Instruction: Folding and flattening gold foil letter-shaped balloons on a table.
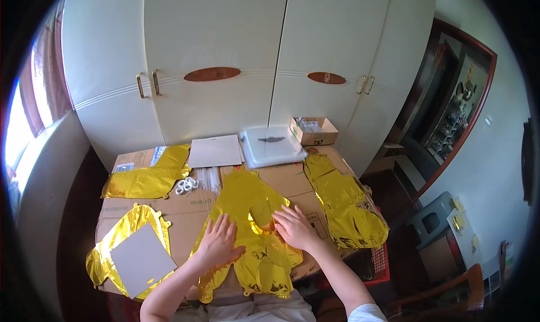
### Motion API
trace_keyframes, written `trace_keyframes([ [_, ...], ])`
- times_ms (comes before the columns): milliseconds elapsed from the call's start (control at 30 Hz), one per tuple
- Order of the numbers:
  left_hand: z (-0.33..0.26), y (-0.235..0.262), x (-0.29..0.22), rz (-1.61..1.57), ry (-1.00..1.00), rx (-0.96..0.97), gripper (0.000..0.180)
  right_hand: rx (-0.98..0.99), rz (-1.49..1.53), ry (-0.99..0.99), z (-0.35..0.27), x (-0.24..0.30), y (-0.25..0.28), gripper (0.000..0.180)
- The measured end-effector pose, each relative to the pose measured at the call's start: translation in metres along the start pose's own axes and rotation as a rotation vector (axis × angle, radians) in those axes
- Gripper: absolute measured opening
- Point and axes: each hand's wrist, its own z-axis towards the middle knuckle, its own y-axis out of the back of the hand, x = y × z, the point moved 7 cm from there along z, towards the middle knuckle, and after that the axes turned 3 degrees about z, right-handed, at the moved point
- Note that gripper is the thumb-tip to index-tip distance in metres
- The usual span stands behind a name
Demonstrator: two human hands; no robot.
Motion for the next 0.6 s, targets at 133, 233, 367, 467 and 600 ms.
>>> trace_keyframes([
  [133,-0.013,-0.01,0.015,-0.029,0.049,0.031,0.083,0.118,-0.063,-0.044,0.01,-0.009,-0.023,0.038],
  [233,-0.016,-0.014,0.014,-0.029,0.045,0.009,0.082,0.132,-0.054,-0.066,0.012,-0.011,-0.027,0.038],
  [367,-0.014,-0.012,0.01,-0.012,0.041,-0.024,0.078,0.12,-0.062,-0.057,0.012,-0.011,-0.028,0.038],
  [467,-0.014,-0.01,0.008,0.01,0.051,-0.003,0.078,0.135,-0.084,-0.047,0.012,-0.008,-0.027,0.039],
  [600,-0.015,-0.011,0.008,0.007,0.049,-0.025,0.078,0.124,-0.139,-0.009,0.012,-0.002,-0.027,0.042],
])
